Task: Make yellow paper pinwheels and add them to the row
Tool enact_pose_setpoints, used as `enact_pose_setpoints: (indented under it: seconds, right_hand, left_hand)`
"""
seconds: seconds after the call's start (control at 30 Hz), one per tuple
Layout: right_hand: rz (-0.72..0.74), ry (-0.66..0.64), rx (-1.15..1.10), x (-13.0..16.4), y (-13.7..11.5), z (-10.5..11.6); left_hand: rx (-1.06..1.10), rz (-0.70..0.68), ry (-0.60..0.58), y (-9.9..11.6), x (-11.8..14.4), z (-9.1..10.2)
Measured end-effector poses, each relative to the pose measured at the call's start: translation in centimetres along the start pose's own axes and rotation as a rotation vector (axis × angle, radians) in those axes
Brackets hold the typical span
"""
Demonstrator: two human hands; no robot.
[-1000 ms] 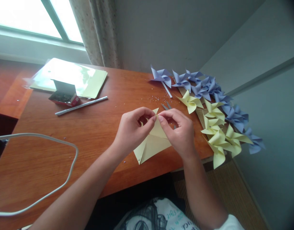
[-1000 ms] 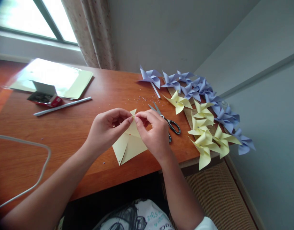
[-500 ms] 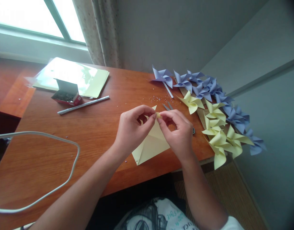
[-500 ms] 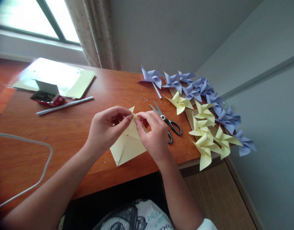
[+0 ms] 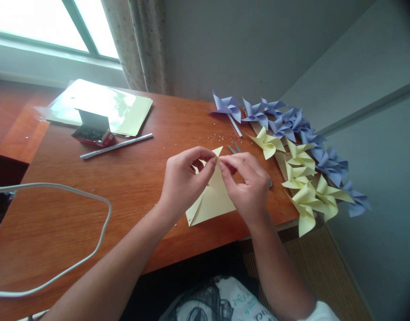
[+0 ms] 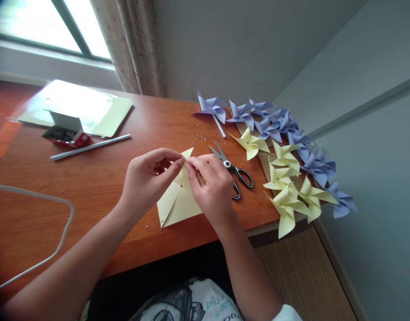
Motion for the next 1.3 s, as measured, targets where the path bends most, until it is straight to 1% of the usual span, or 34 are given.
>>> enact_pose_setpoints:
  seconds: [0.1, 0.27, 0.4, 0.63, 0.87, 1.03, 1.3]
  right_hand:
    - [0.052, 0.021, 0.047, 0.2, -0.3, 0.0]
    - [0.148, 0.02, 0.104, 0.5, -0.6, -0.3]
    - [0.19, 0.037, 0.133, 0.6, -0.6, -0.3]
    - [0.169, 0.09, 0.168, 0.3, -0.7, -0.1]
    - [0.09, 0.103, 0.078, 0.0, -0.6, 0.0]
    - [0.126, 0.109, 0.116, 0.2, -0.8, -0.1]
    - [0.182, 0.122, 0.17, 0.5, -1.1, -0.2]
  left_hand:
    - [-0.014, -0.009, 0.011, 0.1, 0.1, 0.1]
    - [-0.032, -0.023, 0.039, 0.1, 0.1, 0.2]
    - [-0.028, -0.037, 0.049, 0.2, 0.1, 0.2]
    - [-0.049, -0.075, 0.052, 0.6, 0.2, 0.1]
    - [-0.088, -0.07, 0.069, 0.5, 0.2, 0.2]
    - [-0.101, -0.077, 0.08, 0.6, 0.2, 0.3]
    - [-0.191, -0.141, 0.112, 1.2, 0.4, 0.4]
Point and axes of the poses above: each hand's wrist, its own x-axis away from the middle knuckle, its own z-axis out of the back of the hand, y = z × x, the point moved 6 cm from there along -x, towards the middle knuckle, and after that the axes turned 14 degrees about -x, right-handed, at the moved point
